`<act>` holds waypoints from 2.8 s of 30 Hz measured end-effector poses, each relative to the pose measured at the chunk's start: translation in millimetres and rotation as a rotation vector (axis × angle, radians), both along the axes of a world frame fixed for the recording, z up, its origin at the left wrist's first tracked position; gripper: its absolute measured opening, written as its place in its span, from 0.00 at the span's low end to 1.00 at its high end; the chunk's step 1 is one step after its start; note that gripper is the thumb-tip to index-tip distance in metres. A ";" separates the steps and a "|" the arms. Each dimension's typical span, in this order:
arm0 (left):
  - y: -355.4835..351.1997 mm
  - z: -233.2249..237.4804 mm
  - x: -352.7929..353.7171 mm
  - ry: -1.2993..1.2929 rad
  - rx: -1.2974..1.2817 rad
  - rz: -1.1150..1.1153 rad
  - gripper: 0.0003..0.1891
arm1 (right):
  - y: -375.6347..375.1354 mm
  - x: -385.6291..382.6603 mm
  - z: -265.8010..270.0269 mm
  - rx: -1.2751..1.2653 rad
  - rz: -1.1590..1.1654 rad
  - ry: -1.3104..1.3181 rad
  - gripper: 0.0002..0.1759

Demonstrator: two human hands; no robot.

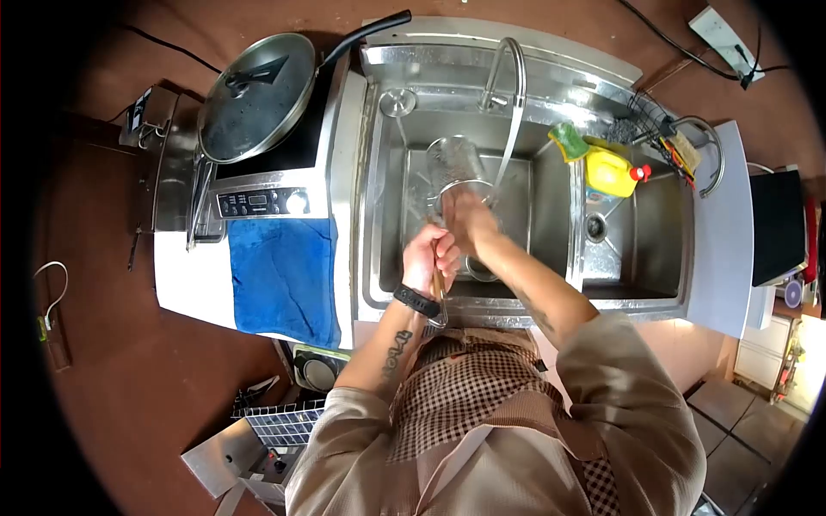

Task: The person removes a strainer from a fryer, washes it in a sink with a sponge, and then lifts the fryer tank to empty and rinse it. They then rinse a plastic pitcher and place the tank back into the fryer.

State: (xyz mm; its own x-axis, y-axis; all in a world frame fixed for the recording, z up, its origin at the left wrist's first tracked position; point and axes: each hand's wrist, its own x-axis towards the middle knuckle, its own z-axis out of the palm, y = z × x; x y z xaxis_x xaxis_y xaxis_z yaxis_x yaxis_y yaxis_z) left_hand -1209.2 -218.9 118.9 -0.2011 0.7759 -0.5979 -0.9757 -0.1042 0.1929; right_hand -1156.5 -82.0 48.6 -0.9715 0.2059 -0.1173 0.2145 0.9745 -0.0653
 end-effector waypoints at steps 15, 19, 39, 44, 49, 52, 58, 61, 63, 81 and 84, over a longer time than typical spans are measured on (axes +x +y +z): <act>20.7 15.6 31.9 0.433 -0.212 -0.009 0.05 | 27.1 -15.5 2.9 0.192 0.128 -0.481 0.25; 22.5 22.8 -2.5 0.451 0.024 0.093 0.14 | 16.6 -20.4 9.3 0.184 0.152 0.204 0.25; 36.7 -45.4 -34.8 0.112 0.102 0.337 0.25 | -8.5 8.6 33.8 -0.302 0.184 0.157 0.20; 50.5 -58.3 -12.8 0.238 -0.002 0.285 0.25 | 10.4 5.2 39.8 -0.516 -0.008 -0.095 0.18; 39.2 -36.4 -51.7 0.183 0.056 0.272 0.25 | -7.7 35.2 39.2 -0.226 0.311 0.337 0.27; 51.8 -51.5 -32.8 0.378 0.007 0.217 0.21 | 15.6 8.0 32.7 -0.059 0.153 -0.220 0.25; 55.1 -28.7 -48.2 0.411 0.198 0.172 0.30 | 7.5 7.6 48.3 -0.975 -0.201 0.226 0.25; 54.4 -33.7 -50.9 0.142 0.158 0.262 0.29 | -5.5 11.3 75.5 -0.751 0.001 0.155 0.38; 52.6 -39.7 -42.8 0.264 0.115 0.274 0.24 | 14.4 -2.8 61.5 -0.739 -0.154 0.090 0.30; 44.0 -15.5 -63.4 0.331 0.058 0.294 0.21 | 12.5 10.9 42.1 -0.020 0.260 0.235 0.28; 56.2 -29.2 -48.9 0.511 0.057 0.149 0.21 | 19.8 -18.1 54.6 -0.432 -0.019 0.002 0.22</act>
